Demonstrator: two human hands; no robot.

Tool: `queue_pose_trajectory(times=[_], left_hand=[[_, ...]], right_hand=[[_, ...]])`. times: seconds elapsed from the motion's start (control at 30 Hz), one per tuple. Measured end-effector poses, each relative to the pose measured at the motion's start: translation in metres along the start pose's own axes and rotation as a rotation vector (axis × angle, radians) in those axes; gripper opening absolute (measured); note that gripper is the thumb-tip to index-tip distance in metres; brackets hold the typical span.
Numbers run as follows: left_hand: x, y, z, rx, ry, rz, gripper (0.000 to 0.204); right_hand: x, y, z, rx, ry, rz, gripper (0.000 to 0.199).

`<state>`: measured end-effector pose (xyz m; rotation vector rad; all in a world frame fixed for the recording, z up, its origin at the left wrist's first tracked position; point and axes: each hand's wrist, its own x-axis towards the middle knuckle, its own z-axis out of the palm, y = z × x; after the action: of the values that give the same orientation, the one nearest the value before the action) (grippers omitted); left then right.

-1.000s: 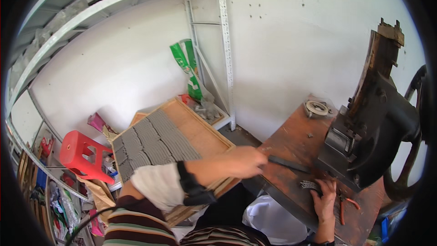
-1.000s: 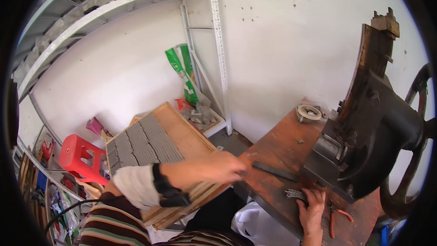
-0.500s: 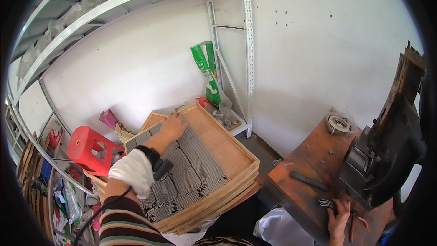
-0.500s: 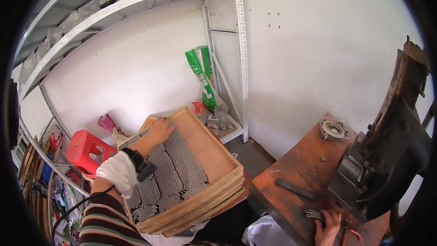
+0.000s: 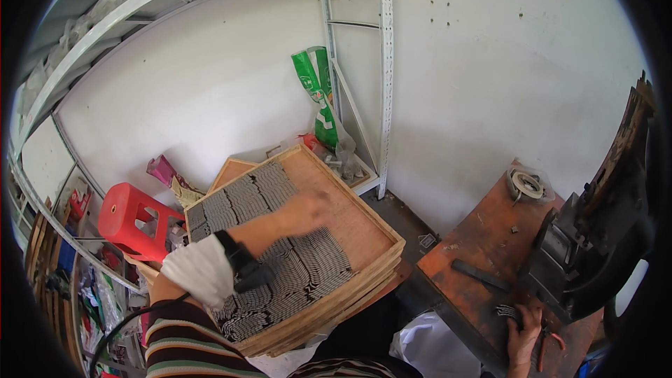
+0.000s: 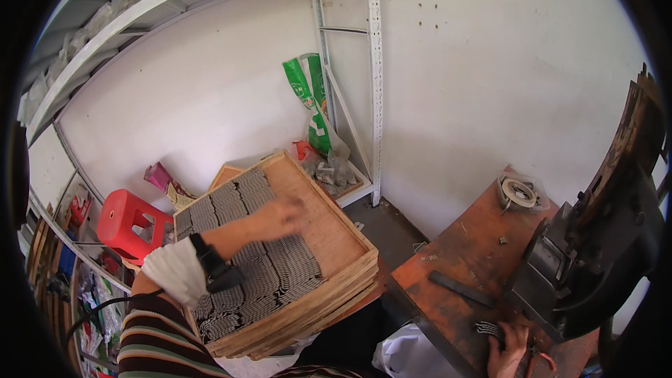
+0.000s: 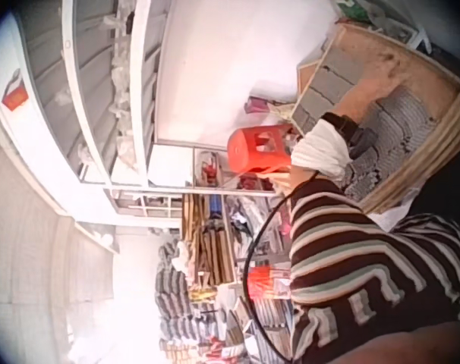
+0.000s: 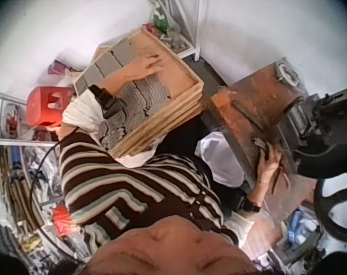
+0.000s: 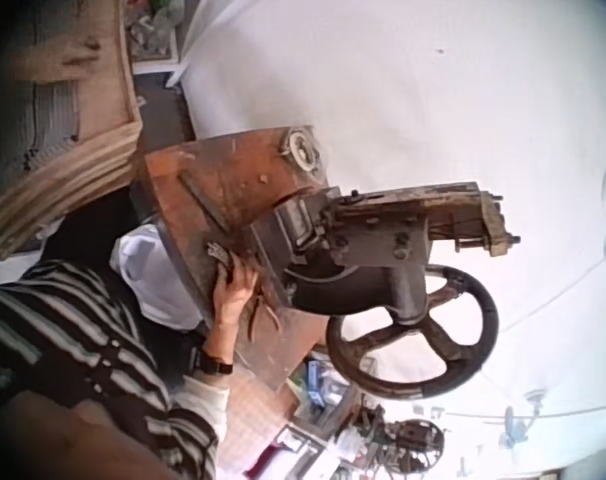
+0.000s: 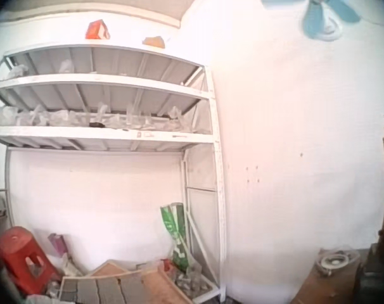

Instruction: Using a manual punch press to process metal parts.

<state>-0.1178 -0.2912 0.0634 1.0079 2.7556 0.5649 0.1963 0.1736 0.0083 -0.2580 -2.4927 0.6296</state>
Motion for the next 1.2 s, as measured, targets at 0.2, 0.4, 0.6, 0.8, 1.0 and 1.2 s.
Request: queue_pose_trajectory(times=[0.2,0.4,0.6,0.8,1.0,1.2], left_hand=[[-0.026,0.081,0.009,0.062,-0.401,0.423,0.055],[-0.005,0.076,0.007,0.092,-0.519,0.412,0.045],[-0.003,0.06,0.028,-0.144,-0.251,0.379,0.035],[0.007,0.073,0.048,-0.03,0.058,0.261,0.036],[0.014,0.076,0.041,-0.058,-0.098,0.054,0.04],[0.018,0.08,0.041,-0.172,-0.145,-0.048,0.041]], right_hand=[[-0.001,0.0,0.0,0.004,0.035,-0.046,0.035],[0.001,-0.008,0.0,0.007,0.02,-0.015,0.034],[0.002,-0.007,-0.003,-0.017,0.034,-0.065,0.034],[0.002,-0.005,0.0,0.012,0.035,-0.05,0.034],[-0.001,-0.007,-0.002,-0.016,0.036,-0.047,0.032],[0.002,-0.009,-0.002,-0.014,0.049,-0.071,0.032]])
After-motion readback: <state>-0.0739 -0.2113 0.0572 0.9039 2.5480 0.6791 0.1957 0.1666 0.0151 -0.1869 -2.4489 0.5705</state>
